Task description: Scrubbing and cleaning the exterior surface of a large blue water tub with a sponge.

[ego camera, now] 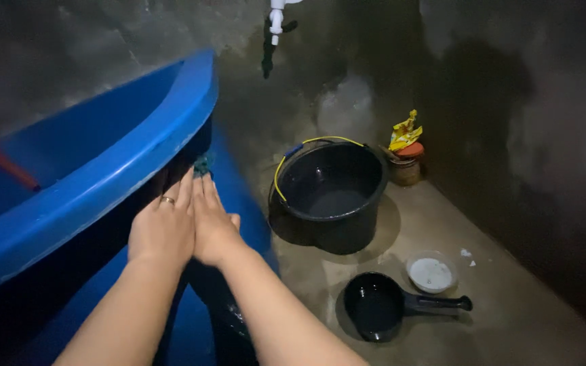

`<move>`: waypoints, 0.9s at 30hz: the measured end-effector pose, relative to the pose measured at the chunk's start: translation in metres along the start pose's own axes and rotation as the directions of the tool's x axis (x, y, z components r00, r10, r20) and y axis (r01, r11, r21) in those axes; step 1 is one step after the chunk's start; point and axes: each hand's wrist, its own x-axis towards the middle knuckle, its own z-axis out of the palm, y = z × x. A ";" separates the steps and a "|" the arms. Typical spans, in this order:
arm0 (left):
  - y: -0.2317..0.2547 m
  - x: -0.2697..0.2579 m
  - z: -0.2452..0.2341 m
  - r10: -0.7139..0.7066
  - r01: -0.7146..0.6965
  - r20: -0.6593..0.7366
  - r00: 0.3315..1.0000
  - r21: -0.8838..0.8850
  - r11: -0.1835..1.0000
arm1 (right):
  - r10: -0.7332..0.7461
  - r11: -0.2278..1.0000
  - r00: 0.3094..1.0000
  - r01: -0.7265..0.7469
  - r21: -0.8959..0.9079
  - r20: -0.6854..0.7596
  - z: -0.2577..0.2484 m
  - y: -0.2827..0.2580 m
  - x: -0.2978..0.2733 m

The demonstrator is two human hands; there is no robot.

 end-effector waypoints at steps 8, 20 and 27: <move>0.067 0.000 0.046 0.012 -0.254 -0.453 0.892 -0.477 0.842 | 0.167 0.985 0.977 -0.170 0.016 0.132 0.028 0.041 -0.029; 0.137 -0.073 0.124 -0.264 -0.384 -0.554 0.789 -0.781 0.492 | 0.284 0.951 0.857 -0.308 -0.013 0.429 0.067 0.043 -0.096; 0.102 -0.109 0.151 -0.205 -0.237 -0.447 0.871 -0.747 0.622 | 0.092 0.993 0.967 -0.107 0.050 0.239 0.116 0.024 -0.115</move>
